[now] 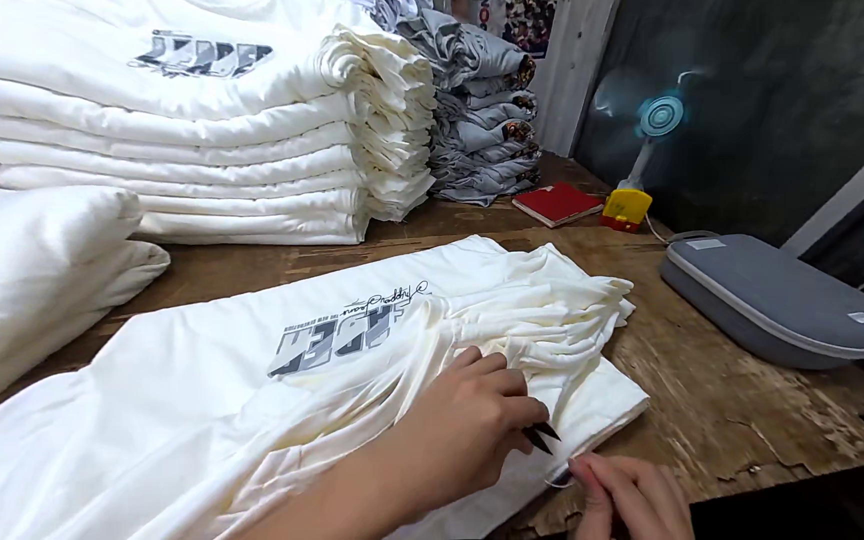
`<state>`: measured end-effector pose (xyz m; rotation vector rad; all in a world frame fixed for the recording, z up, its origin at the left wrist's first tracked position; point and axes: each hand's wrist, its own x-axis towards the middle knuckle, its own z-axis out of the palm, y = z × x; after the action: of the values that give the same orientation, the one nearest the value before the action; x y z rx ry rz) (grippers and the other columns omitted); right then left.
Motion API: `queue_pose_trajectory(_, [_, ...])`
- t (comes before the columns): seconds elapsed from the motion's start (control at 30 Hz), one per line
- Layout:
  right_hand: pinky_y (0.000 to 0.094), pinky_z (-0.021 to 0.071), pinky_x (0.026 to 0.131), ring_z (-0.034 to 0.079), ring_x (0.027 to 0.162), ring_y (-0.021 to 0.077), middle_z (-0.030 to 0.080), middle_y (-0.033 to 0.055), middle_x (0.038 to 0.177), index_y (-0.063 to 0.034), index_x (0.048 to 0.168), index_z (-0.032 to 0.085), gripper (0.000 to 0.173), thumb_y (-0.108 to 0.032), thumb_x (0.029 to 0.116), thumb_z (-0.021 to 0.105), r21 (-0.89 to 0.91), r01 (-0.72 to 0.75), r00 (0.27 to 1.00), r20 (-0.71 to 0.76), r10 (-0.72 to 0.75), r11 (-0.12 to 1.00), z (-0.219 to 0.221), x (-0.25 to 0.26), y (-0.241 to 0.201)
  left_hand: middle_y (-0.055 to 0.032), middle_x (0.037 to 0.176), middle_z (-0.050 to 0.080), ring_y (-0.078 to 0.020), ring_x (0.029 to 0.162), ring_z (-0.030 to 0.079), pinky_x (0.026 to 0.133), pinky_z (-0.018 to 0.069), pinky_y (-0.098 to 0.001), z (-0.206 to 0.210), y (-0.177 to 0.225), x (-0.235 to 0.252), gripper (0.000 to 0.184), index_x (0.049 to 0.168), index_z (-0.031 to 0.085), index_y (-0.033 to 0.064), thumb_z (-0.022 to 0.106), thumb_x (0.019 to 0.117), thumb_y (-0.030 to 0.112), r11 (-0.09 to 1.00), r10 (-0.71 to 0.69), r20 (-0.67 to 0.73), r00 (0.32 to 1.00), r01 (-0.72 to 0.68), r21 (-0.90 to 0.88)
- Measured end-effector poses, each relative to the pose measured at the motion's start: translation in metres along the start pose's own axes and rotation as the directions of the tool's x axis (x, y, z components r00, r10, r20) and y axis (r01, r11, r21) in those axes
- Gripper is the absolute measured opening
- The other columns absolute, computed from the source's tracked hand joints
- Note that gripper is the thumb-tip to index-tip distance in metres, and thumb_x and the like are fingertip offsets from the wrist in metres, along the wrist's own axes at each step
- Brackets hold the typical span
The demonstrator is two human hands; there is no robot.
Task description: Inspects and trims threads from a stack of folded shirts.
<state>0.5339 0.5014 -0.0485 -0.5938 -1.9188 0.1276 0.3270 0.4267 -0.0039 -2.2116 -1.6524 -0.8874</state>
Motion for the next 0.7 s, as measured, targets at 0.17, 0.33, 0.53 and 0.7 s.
queue_pose_trajectory(0.17, [0.0319, 0.0465, 0.084, 0.061, 0.082, 0.0125, 0.065, -0.0030, 0.072, -0.0188, 0.074, 0.073, 0.028, -0.035, 0.0954, 0.065, 0.080, 0.126, 0.977, 0.164, -0.137, 0.989, -0.003, -0.001, 0.004, 0.0042, 0.087, 0.069, -0.0166, 0.086, 0.064, 0.078, 0.0497, -0.0384, -0.001, -0.001, 0.006, 0.014, 0.099, 0.077, 0.0214, 0.066, 0.0955, 0.029, 0.998, -0.046, 0.035, 0.998, 0.047, -0.040])
queue_pose_trajectory(0.33, [0.0285, 0.0540, 0.080, 0.064, 0.089, 0.0112, 0.066, 0.0024, 0.090, -0.0113, 0.095, 0.073, 0.034, -0.044, 0.0866, 0.077, 0.122, -0.050, 0.995, 0.089, 0.039, 0.991, 0.007, 0.006, -0.002, 0.0043, 0.099, 0.070, -0.0017, 0.087, 0.067, 0.079, 0.0587, -0.0209, -0.010, -0.018, 0.002, 0.028, 0.116, 0.075, 0.0191, 0.072, 0.0955, 0.038, 0.864, -0.316, 0.099, 0.944, 0.329, -0.380])
queue_pose_trajectory(0.53, [0.0275, 0.0540, 0.077, 0.065, 0.081, 0.0078, 0.071, -0.0038, 0.082, -0.0118, 0.096, 0.079, 0.014, -0.023, 0.0884, 0.076, 0.151, -0.103, 0.994, 0.052, 0.096, 0.983, 0.035, 0.001, -0.006, 0.0077, 0.098, 0.069, 0.0013, 0.086, 0.066, 0.077, 0.0581, -0.0177, -0.006, -0.019, -0.003, 0.030, 0.117, 0.075, 0.0214, 0.069, 0.0964, 0.043, 0.894, -0.312, -0.002, 0.950, 0.293, -0.338])
queue_pose_trajectory(0.7, [0.0191, 0.0530, 0.081, 0.064, 0.088, 0.0049, 0.069, -0.0041, 0.082, -0.0114, 0.087, 0.079, 0.012, -0.015, 0.0945, 0.069, 0.265, -0.153, 0.986, -0.030, 0.167, 0.952, 0.020, -0.002, -0.003, 0.0079, 0.099, 0.070, -0.0067, 0.092, 0.064, 0.084, 0.0524, -0.0310, -0.009, -0.016, -0.008, 0.026, 0.116, 0.075, 0.0234, 0.067, 0.0969, 0.039, 0.979, -0.153, -0.076, 0.985, 0.141, -0.148])
